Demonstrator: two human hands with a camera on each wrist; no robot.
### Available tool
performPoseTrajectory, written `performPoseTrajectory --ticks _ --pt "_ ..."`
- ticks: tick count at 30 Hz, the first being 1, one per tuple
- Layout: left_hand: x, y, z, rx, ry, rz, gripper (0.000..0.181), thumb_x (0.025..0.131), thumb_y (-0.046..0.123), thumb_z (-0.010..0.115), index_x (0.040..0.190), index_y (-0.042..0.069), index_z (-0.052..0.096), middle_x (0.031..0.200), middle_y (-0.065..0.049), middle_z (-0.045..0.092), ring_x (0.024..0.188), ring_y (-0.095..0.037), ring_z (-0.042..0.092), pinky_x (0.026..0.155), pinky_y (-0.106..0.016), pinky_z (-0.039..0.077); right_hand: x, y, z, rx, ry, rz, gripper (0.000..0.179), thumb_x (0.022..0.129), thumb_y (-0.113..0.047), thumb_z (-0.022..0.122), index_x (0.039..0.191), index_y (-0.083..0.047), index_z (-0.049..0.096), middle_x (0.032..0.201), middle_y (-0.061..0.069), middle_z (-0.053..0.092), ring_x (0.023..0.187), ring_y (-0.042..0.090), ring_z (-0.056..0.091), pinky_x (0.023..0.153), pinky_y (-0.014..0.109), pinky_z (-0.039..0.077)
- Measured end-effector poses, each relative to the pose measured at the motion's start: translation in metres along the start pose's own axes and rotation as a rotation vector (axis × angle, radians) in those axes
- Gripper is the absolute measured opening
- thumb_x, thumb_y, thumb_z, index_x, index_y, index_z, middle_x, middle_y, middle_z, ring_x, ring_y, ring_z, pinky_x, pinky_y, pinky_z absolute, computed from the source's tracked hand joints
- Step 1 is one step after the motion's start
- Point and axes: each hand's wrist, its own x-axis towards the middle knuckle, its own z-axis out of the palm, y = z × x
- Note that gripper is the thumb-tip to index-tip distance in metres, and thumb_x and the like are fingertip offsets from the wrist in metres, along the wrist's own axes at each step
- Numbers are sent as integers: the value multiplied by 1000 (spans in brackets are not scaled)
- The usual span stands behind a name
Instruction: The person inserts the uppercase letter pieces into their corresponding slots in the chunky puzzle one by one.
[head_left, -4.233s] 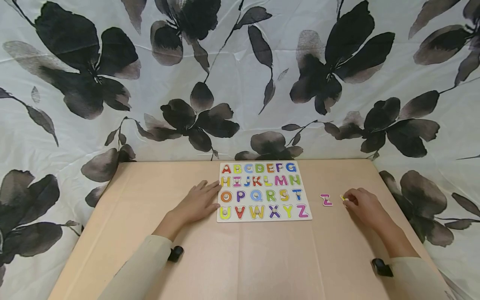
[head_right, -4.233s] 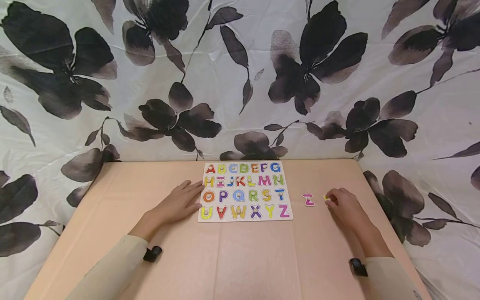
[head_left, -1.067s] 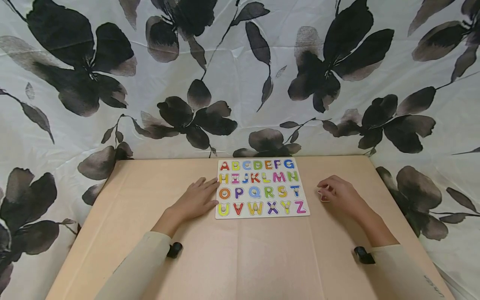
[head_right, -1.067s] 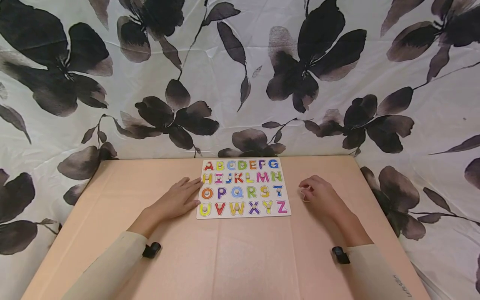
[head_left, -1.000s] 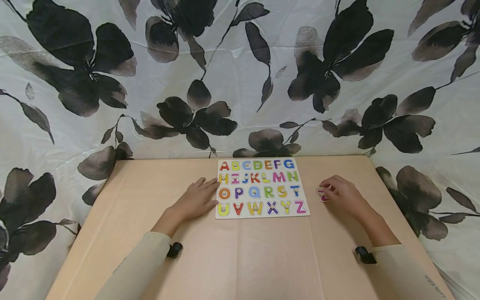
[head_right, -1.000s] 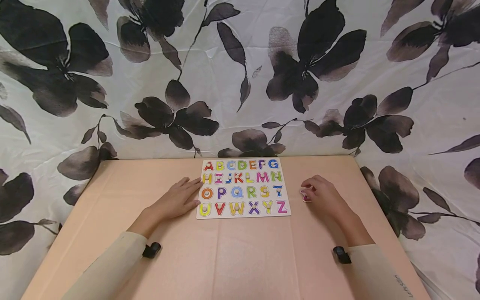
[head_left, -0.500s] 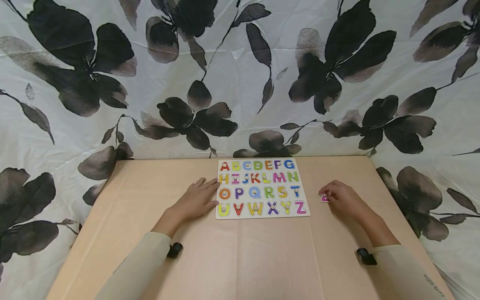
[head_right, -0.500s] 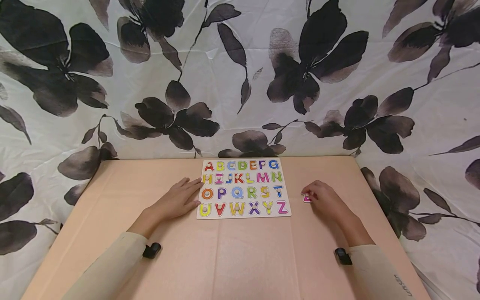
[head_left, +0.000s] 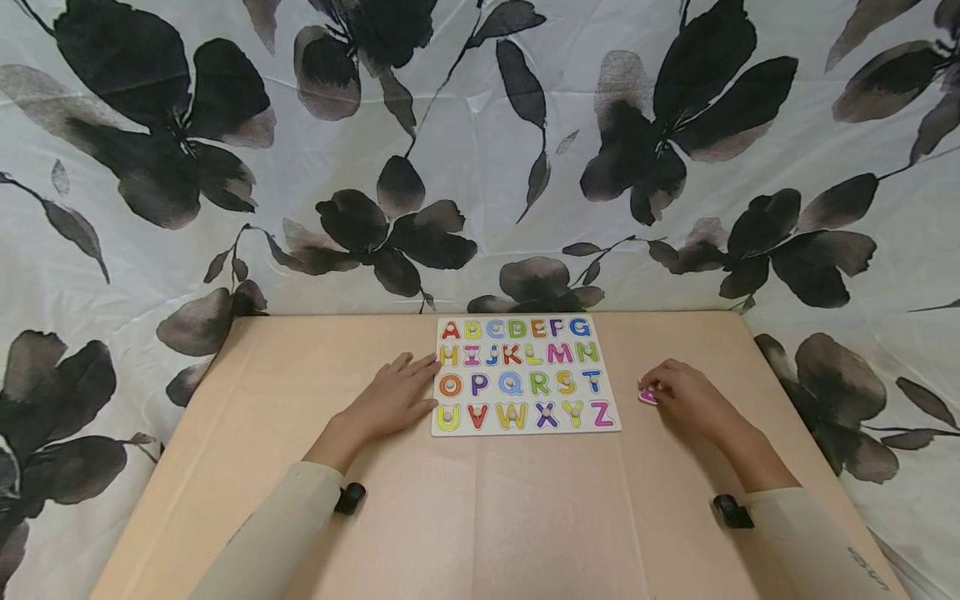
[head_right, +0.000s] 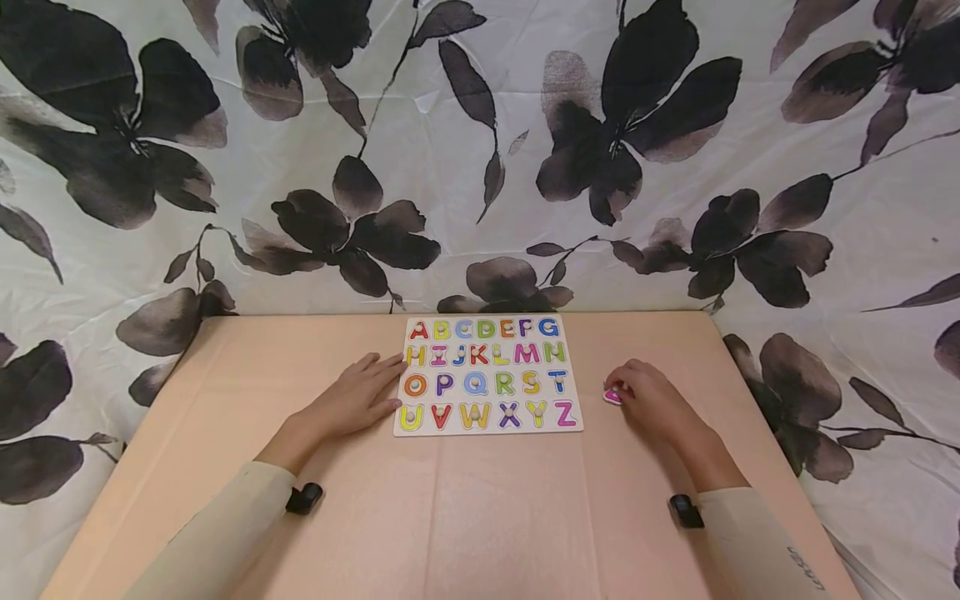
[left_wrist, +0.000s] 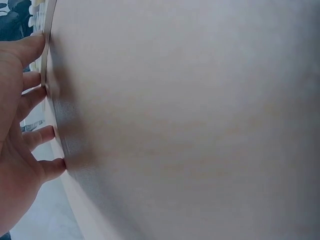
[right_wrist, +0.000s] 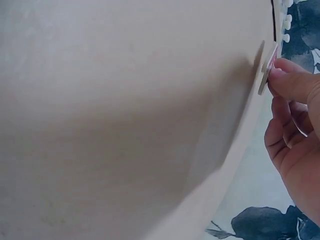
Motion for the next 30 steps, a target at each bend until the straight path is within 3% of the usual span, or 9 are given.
performPoseTrajectory --ticks 16,30 --pt "0 2 -3 -7 -2 2 69 102 45 60 161 14 39 169 -5 33 154 -44 28 122 -67 26 2 -32 3 42 -10 -9 18 90 -17 81 104 -8 73 87 -1 64 82 16 55 69 23 50" --pt "1 0 -1 -13 -5 0 69 102 44 59 161 14 38 170 -5 32 155 -44 27 122 -67 25 8 -51 21 83 -42 -93 19 87 -23 84 92 -12 69 76 -6 58 74 12 52 63 20 45"
